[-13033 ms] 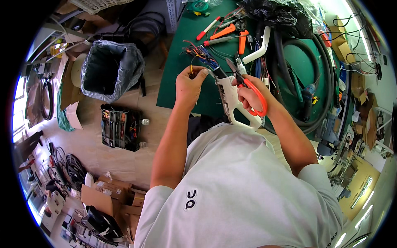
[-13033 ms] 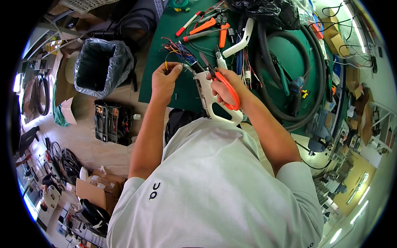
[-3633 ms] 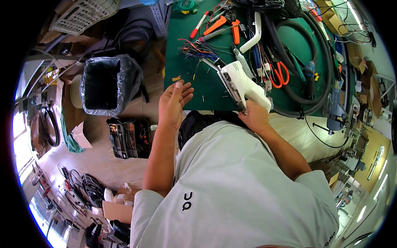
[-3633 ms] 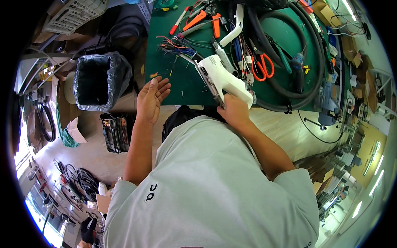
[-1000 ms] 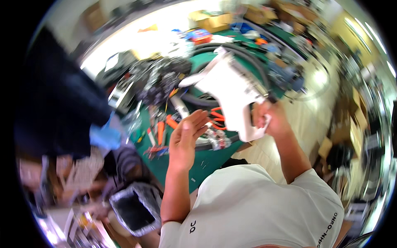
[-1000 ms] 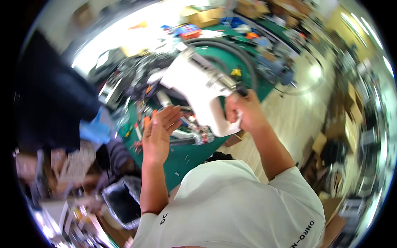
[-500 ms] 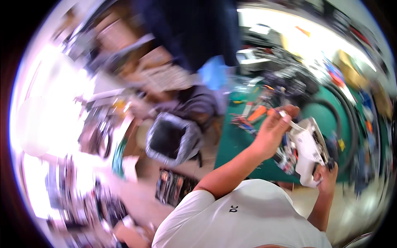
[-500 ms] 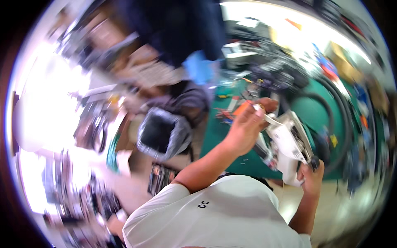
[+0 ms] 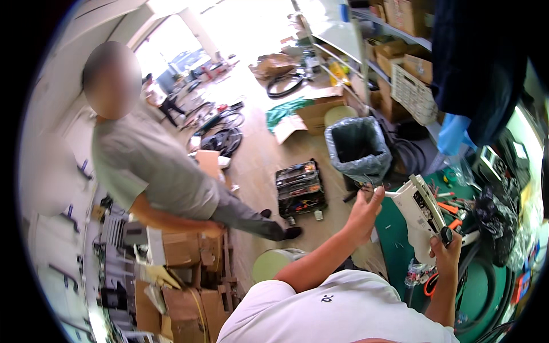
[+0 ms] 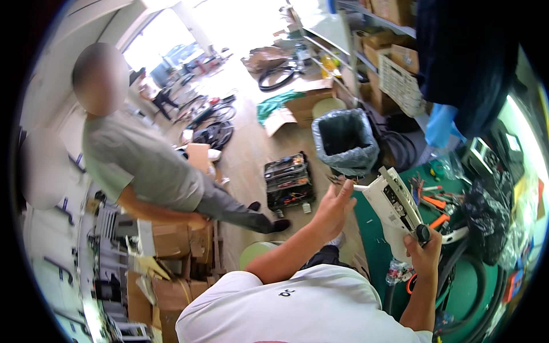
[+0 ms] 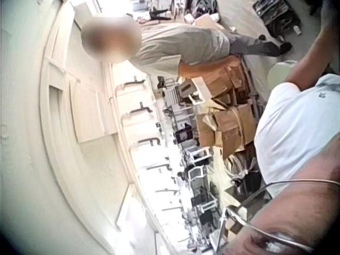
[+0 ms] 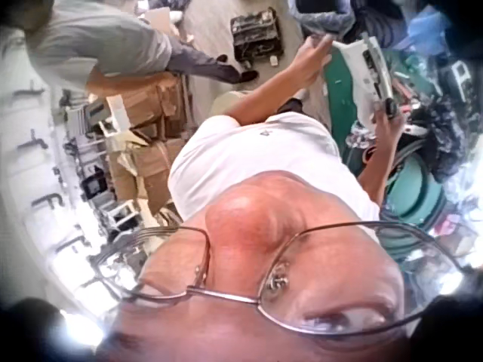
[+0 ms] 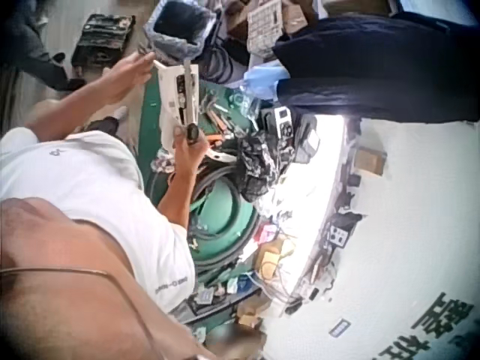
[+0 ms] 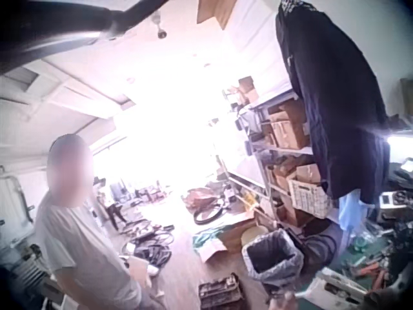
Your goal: The person manipulates multiple colored electrical wires within a white plastic housing, using wire cutters to trim the wire ends and stripping insulation to prepare the connections.
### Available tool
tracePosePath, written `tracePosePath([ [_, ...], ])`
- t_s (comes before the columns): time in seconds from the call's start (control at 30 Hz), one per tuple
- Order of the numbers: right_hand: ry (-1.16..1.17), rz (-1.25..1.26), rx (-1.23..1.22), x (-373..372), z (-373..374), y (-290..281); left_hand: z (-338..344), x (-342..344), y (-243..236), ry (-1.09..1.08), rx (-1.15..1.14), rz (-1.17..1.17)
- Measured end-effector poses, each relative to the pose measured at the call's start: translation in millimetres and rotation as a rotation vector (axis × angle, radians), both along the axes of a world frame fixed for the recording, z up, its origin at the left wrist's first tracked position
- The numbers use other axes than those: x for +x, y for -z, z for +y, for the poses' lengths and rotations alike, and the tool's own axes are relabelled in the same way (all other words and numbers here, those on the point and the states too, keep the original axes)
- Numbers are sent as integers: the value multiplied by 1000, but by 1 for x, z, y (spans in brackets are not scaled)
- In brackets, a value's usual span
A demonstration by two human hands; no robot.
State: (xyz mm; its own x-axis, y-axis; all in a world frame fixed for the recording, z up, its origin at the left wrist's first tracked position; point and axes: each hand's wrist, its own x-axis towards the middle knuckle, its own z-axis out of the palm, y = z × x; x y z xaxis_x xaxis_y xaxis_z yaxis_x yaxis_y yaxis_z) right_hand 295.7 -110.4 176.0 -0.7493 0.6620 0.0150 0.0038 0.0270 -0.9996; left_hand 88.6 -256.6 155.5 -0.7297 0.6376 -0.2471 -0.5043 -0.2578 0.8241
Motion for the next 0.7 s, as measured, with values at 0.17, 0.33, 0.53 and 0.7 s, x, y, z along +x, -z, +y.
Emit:
tracePosePath([
  [0.17, -114, -2, -5, 0, -15, -7, -27, 20, -16, 203, 121, -182],
  [0.33, -110, -46, 44, 16, -14, -15, -19, 27, -27, 246, 195, -170],
  [0.53, -45, -32, 84, 39, -12, -20, -7, 32, -35, 94, 337, -161],
  [0.7, -4, -58, 130, 53, -15, -19, -5, 22, -43, 34, 448, -120],
])
